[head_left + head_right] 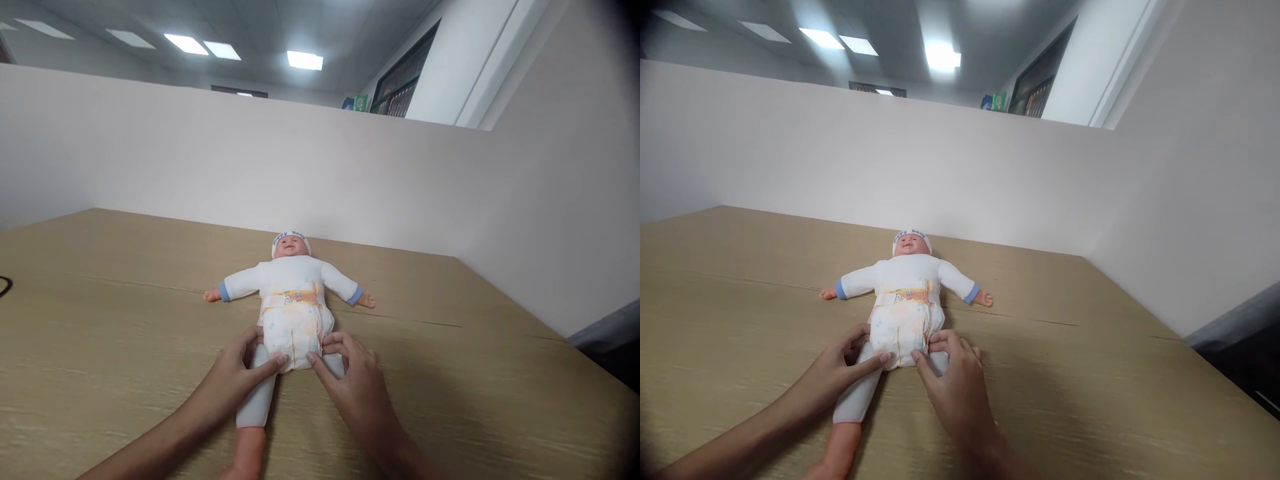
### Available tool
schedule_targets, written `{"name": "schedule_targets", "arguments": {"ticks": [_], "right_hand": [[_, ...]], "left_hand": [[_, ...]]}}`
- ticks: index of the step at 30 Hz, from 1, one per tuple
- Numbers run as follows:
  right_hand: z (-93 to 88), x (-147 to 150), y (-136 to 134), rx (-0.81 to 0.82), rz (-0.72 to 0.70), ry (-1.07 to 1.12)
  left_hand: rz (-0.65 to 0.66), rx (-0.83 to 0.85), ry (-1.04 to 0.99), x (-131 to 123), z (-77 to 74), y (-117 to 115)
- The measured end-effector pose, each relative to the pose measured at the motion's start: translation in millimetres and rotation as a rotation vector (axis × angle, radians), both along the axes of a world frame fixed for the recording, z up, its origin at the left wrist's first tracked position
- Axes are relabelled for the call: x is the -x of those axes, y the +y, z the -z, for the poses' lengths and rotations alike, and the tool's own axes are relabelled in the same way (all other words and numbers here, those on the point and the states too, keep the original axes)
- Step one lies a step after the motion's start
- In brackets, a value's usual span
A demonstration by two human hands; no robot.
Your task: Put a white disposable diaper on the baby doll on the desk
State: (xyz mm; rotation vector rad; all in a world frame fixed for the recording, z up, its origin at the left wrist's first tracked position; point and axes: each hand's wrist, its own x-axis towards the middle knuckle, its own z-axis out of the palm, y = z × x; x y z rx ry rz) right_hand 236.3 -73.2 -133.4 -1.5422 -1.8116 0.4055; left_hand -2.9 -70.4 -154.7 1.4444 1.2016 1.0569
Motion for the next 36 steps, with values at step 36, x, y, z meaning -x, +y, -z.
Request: {"name": "schedule_targets", "arguments": {"ticks": [36], "right_hand": [[0.2, 21, 30, 0.415, -0.222, 0.544]], "left_hand": [[0.05, 0.138, 0.001, -1, -22.8, 23]]}}
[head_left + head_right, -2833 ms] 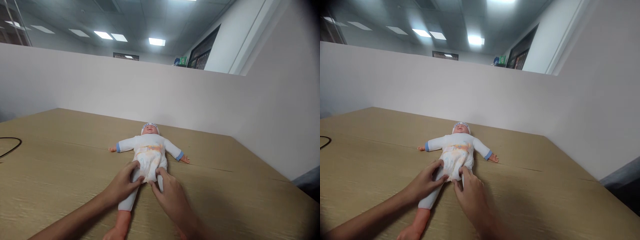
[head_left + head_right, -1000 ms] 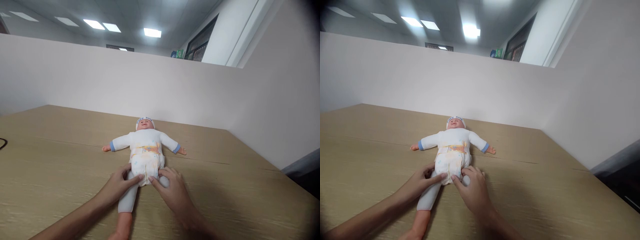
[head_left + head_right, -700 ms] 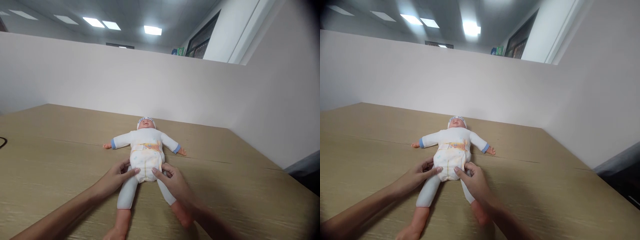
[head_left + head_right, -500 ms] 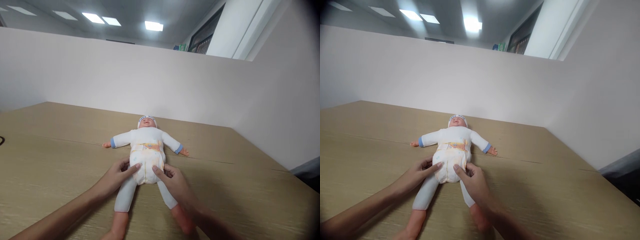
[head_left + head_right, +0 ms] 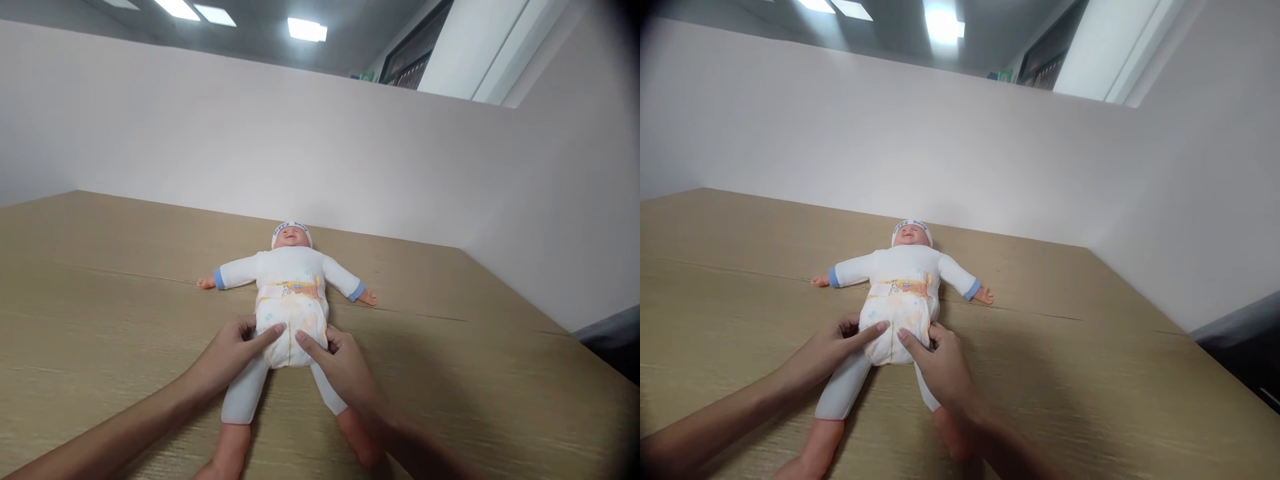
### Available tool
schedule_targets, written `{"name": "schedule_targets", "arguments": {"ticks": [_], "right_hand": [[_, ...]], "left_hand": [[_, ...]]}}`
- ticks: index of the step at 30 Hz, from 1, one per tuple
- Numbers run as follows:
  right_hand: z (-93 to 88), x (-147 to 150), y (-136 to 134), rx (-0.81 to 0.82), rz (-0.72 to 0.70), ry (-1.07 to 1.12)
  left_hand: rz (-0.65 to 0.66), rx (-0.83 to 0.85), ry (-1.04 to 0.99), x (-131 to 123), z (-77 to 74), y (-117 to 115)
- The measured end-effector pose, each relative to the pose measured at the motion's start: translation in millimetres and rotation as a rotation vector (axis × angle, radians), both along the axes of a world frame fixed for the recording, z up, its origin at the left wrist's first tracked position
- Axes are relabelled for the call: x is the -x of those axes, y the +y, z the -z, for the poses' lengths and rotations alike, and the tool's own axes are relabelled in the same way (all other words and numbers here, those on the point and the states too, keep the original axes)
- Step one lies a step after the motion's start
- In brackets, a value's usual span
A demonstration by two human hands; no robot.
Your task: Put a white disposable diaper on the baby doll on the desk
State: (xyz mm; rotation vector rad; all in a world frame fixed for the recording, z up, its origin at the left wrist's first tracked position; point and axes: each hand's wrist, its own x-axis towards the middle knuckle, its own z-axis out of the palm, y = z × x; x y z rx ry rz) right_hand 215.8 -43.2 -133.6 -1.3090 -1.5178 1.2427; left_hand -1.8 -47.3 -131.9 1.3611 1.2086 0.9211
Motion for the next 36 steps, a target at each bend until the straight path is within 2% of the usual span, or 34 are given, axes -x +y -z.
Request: {"name": "schedule_targets", "arguments": {"ticks": [6, 13, 16, 21, 25, 31, 36], "right_hand": [[-5.4, -7, 5, 0.031, -0.043, -0.004], [-6.8, -12, 6, 0.053, -0.088, 0.004], [-9.2, -17, 1, -0.042, -0.123, -0.068], [-20.8, -23, -4, -0.254, -0.137, -0.395], [-25.2, -22, -5, -0.278, -0.165, -0.425], [-22.3, -24, -5, -0.291, -0.202, -0.436], [-20.6, -27, 2, -0.245, -0.261, -0.438]], "left_hand": [[-0.076, -0.083, 0.12, -3, 0.9, -4], [-0.076, -0.078, 0.049, -4, -2.5, -4], [-0.048, -0.107, 0.145, 2, 3.5, -3], [-0.041, -0.224, 0.302, 11, 12.7, -1], [-0.047, -0.257, 0.364, 11, 10.9, -1], [-0.045, -0.319, 0.47, 6, 7.3, -4], [0.026, -0.29, 0.463, 11, 12.3, 3]]}}
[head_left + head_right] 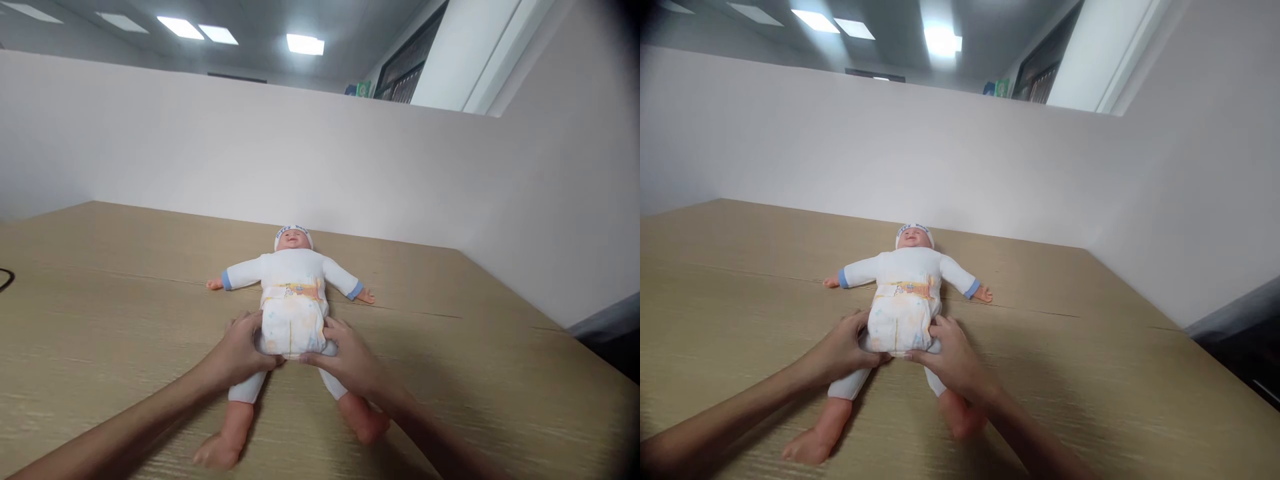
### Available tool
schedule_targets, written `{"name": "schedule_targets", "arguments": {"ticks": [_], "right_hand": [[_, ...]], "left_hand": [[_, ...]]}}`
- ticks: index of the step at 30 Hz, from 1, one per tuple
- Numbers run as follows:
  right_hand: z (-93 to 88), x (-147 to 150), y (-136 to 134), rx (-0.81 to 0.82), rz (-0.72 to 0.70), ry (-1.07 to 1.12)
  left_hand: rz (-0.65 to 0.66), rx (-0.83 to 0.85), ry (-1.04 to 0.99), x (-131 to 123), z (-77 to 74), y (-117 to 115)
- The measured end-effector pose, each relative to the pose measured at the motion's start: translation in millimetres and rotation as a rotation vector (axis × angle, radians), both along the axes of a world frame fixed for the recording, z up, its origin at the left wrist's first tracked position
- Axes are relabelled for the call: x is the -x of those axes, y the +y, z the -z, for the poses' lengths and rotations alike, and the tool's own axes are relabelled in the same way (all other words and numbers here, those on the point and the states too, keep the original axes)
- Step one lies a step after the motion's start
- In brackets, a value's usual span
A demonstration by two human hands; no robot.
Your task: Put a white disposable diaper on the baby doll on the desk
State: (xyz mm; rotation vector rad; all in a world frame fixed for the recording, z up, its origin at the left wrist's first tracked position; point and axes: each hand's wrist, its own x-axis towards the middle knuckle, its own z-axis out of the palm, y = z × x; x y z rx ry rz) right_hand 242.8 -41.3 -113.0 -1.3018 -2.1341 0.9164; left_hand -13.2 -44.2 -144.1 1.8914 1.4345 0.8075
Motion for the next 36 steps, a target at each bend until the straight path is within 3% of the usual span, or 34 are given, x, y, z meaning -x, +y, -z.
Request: {"name": "schedule_targets", "arguments": {"ticks": [4, 9, 13, 17, 23, 28, 33, 36], "right_hand": [[1.7, -4, 4, 0.023, -0.013, 0.022], [7.2, -7, 4, 0.02, -0.036, 0.089], [16.8, -9, 9, 0.144, -0.04, 0.282], [23.2, -8, 12, 0.314, -0.012, 0.423], [19.5, -5, 9, 0.368, 0.015, 0.552], [8.7, -29, -10, 0.4, 0.141, 0.409], [7.8, -69, -20, 0.36, 0.178, 0.386], [14.7, -91, 8, 0.077, 0.347, 0.238]], "left_hand": [[0.07, 0.028, -0.088, 8, 2.6, 5], [0.214, 0.068, -0.197, 14, -6.4, 7], [0.396, 0.198, -0.381, 21, -14.9, 10], [0.43, 0.268, -0.421, 29, -15.7, 14], [0.362, 0.42, -0.673, 27, -7.1, 11], [0.268, 0.423, -0.833, 31, 4.5, 3], [0.068, 0.267, -0.62, 57, 6.6, -3], [-0.117, -0.023, -0.284, 76, 2.3, 16]]}}
